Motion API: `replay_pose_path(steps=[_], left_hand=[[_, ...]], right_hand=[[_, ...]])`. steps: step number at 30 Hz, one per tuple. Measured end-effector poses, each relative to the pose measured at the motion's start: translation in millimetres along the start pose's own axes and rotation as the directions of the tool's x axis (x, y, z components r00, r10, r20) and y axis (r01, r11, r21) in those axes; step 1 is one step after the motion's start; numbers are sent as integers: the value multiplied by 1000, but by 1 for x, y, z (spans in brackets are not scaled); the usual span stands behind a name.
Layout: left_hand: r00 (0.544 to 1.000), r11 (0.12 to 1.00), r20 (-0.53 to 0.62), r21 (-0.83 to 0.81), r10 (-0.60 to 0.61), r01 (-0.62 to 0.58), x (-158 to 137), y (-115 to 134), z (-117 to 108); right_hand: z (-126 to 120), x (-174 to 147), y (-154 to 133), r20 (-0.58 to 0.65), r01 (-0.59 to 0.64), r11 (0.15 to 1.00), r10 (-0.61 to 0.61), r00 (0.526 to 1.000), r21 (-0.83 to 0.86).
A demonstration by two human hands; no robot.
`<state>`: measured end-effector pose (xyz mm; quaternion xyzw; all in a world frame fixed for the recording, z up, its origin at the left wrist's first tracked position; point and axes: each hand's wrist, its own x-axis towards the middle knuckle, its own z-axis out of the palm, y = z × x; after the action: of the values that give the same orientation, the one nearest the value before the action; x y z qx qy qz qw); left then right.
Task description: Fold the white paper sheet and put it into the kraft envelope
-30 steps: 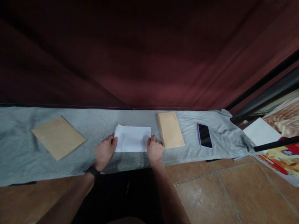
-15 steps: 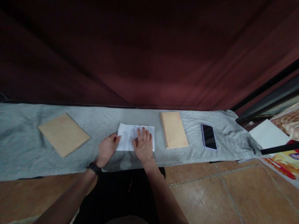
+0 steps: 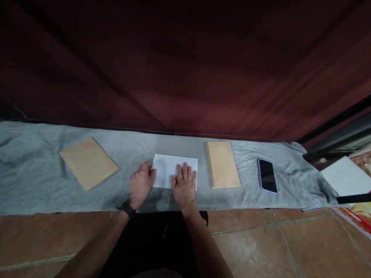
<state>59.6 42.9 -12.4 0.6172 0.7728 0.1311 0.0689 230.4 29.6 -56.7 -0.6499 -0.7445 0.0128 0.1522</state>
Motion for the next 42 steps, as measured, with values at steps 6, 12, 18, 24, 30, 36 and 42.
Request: replay_pose_path(steps=[6,12,18,24,30,36,42], left_hand=[[844,835,-94,-126,528,-536,-13,44,29],[855,849,42,-151,517,-506,2,64,53],[874,874,28,-33,486,-485,13,36,51],[919,919,-10,28,394,-393,13,8,48],[912,912,-21,22,411,-410,12,-2,46],[911,912,-27,1,411,-411,13,-3,48],[912,912,-29,-31,409,-410,12,-1,46]], right_hand=[[-1,-1,2,76,33,999,-30,997,-33],[-3,-1,2,114,58,997,-52,992,-57],[-1,1,1,65,11,999,-9,998,-32],[0,0,3,27,-10,1000,10,1000,25],[-1,25,-10,47,-35,995,31,998,92],[10,46,-16,59,26,996,-32,998,90],[8,38,17,27,-31,999,30,999,36]])
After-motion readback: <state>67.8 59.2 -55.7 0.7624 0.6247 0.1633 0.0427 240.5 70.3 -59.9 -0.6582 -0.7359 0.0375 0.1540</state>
